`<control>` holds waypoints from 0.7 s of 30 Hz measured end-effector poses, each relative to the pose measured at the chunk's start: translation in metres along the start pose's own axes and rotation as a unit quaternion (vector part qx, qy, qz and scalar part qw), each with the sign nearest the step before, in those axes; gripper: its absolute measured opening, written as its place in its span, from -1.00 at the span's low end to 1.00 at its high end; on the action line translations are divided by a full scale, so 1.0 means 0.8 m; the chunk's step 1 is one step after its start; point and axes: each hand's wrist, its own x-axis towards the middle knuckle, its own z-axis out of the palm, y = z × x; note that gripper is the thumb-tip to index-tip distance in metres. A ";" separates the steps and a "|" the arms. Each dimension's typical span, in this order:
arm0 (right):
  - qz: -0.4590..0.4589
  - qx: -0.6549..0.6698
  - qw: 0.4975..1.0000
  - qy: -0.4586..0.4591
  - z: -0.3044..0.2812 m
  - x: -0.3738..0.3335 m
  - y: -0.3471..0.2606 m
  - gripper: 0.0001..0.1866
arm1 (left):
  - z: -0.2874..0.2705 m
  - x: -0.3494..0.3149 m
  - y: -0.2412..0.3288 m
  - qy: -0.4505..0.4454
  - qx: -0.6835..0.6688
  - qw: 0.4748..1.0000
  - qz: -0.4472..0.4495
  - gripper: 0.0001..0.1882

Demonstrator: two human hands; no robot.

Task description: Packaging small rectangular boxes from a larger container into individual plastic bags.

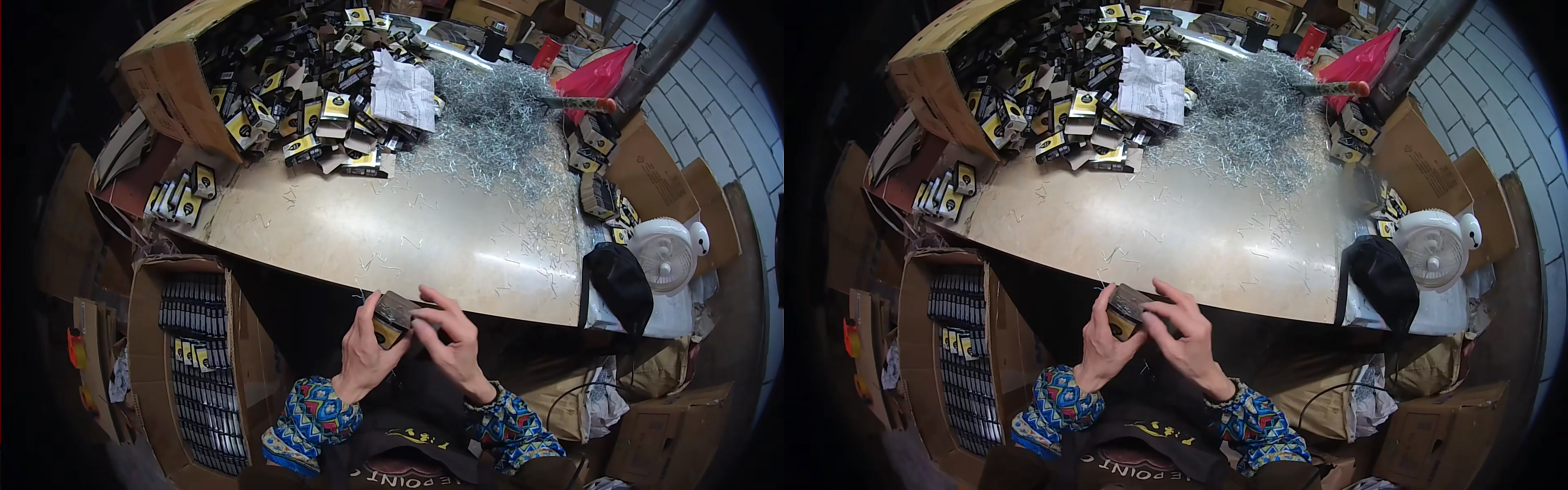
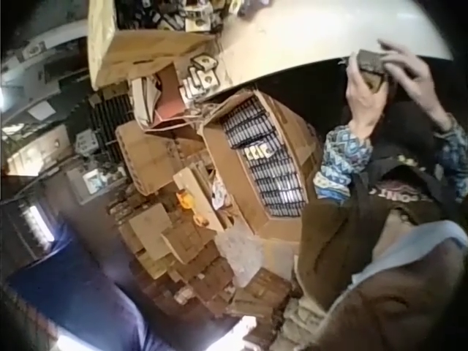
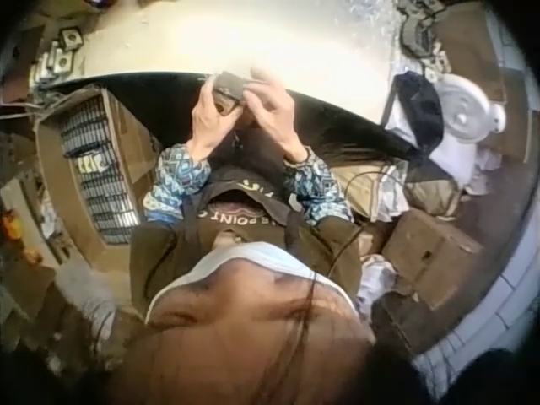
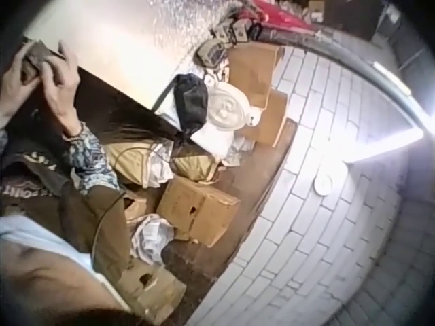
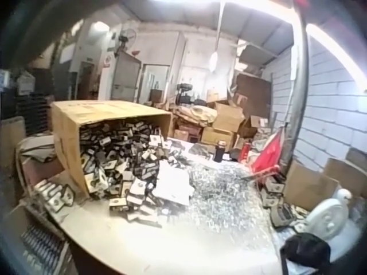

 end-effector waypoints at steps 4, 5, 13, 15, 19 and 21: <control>-0.068 -0.154 0.980 -0.103 -0.001 0.004 -0.010 -0.62 | 0.002 -0.002 -0.004 0.001 0.019 1.000 0.024 -0.11; -0.082 -0.129 0.982 -0.108 0.001 0.005 -0.008 -0.64 | 0.004 -0.002 -0.005 -0.008 0.013 1.000 0.026 -0.10; 0.096 -0.062 0.993 -0.027 -0.014 0.017 -0.011 -0.83 | 0.003 0.001 0.001 -0.028 0.003 1.000 0.014 -0.03; 0.053 -0.121 0.991 0.021 -0.019 0.027 -0.002 -0.83 | 0.006 0.005 0.005 -0.024 0.004 0.999 0.030 -0.01; 0.105 -0.031 0.994 -0.004 -0.017 0.025 -0.017 -0.83 | 0.009 0.000 -0.001 -0.062 -0.007 0.998 -0.030 0.00; 0.031 -0.031 0.999 0.021 -0.018 0.022 -0.009 -0.82 | 0.011 0.002 0.000 -0.039 -0.029 0.998 -0.047 0.01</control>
